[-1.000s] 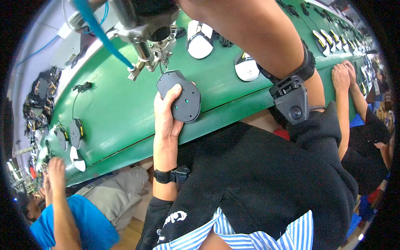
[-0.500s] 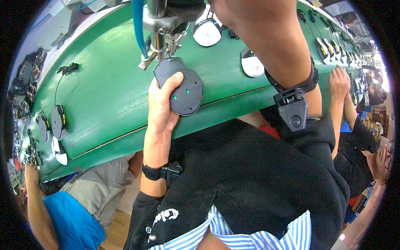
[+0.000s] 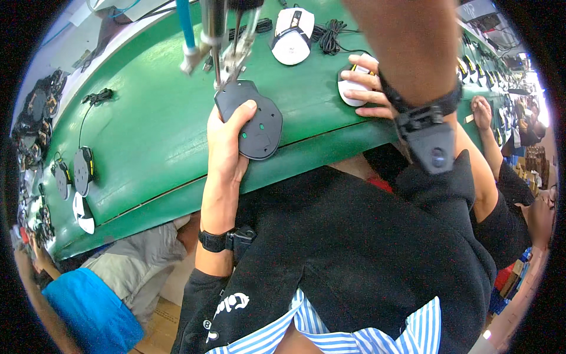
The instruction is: Using a pneumatic screwdriver to fasten components onto the bottom of computer mice on an assembly line.
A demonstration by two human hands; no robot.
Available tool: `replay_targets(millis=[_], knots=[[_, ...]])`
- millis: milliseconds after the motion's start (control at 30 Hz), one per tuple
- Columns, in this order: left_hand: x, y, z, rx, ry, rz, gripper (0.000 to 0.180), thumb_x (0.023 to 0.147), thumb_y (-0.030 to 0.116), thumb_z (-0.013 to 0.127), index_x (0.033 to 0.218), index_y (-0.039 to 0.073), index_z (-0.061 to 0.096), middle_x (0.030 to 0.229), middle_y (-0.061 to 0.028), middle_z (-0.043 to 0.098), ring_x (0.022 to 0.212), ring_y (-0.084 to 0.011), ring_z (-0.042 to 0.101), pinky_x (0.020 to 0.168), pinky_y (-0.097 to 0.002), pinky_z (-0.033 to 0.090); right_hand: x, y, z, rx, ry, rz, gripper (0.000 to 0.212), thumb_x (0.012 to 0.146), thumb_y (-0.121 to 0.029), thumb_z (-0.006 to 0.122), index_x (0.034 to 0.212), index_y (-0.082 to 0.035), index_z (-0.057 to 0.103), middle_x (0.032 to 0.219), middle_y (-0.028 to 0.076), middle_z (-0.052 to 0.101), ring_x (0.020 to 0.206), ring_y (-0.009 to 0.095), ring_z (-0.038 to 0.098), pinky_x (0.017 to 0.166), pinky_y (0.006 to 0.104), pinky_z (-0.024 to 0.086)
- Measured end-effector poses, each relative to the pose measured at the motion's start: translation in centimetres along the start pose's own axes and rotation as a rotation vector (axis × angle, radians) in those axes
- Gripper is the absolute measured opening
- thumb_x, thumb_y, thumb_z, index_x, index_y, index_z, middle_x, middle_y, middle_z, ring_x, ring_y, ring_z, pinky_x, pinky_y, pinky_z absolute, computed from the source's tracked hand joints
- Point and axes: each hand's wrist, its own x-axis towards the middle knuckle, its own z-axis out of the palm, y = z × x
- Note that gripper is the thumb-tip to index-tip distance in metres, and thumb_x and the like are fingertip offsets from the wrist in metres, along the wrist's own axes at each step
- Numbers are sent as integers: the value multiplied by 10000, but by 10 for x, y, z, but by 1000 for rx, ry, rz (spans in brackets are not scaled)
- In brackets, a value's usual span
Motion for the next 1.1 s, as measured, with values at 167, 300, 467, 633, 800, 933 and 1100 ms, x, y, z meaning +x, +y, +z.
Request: replay_targets(millis=[167, 300, 467, 633, 800, 933, 1100], knots=[[1, 4, 2, -31, -35, 25, 352, 866, 132, 667, 1146, -26, 523, 1022, -198, 669, 858, -217, 687, 764, -336, 583, 1, -6, -44, -164, -252, -198, 474, 1038, -159, 402, 1496, -61, 336, 1389, 74, 517, 1229, 136, 534, 977, 279, 499], [1, 1, -7, 4, -18, 26, 360, 861, 139, 671, 1141, -31, 522, 1005, -190, 674, 848, -210, 683, 758, -332, 580, 27, -35, 3, -355, -448, -536, 425, 1034, -170, 413, 1441, -65, 351, 1328, 65, 509, 1172, 131, 527, 938, 276, 491], [1, 2, -8, 11, -29, 3, 367, 854, 150, 683, 1134, -32, 533, 1002, -175, 675, 836, -198, 679, 750, -325, 574, 64, -67, 109, -474, -291, -798, 366, 1029, -184, 426, 1371, -70, 370, 1253, 54, 500, 1101, 125, 517, 889, 273, 480], [0, 5, -11, 16, -28, 2, 362, 849, 159, 693, 1124, -29, 550, 994, -153, 674, 835, -186, 674, 755, -316, 568, 86, -80, 139, -498, -226, -905, 308, 1024, -197, 439, 1302, -74, 390, 1177, 43, 490, 1031, 118, 507, 840, 270, 470], [2, 5, -2, -6, -71, -21, 367, 841, 150, 704, 1124, -27, 553, 972, -118, 659, 811, -172, 662, 740, -308, 561, 82, -83, 164, -502, -117, -977, 255, 1018, -210, 453, 1233, -79, 409, 1102, 32, 480, 960, 112, 498, 791, 266, 460], [-6, 12, -11, 31, -5, -33, 356, 826, 101, 701, 1140, 0, 564, 983, -39, 611, 857, -115, 605, 771, -279, 510, 94, -77, 180, -444, -163, -1017, 217, 1014, -221, 463, 1177, -83, 424, 1041, 24, 473, 903, 107, 490, 752, 264, 451], [1, 5, -2, 32, -57, 0, 351, 828, 98, 703, 1141, 6, 570, 1003, -46, 614, 893, -128, 609, 791, -282, 510, 62, -75, 193, -409, -133, -1155, 180, 1009, -235, 477, 1108, -87, 444, 966, 13, 463, 833, 101, 480, 703, 260, 441]])
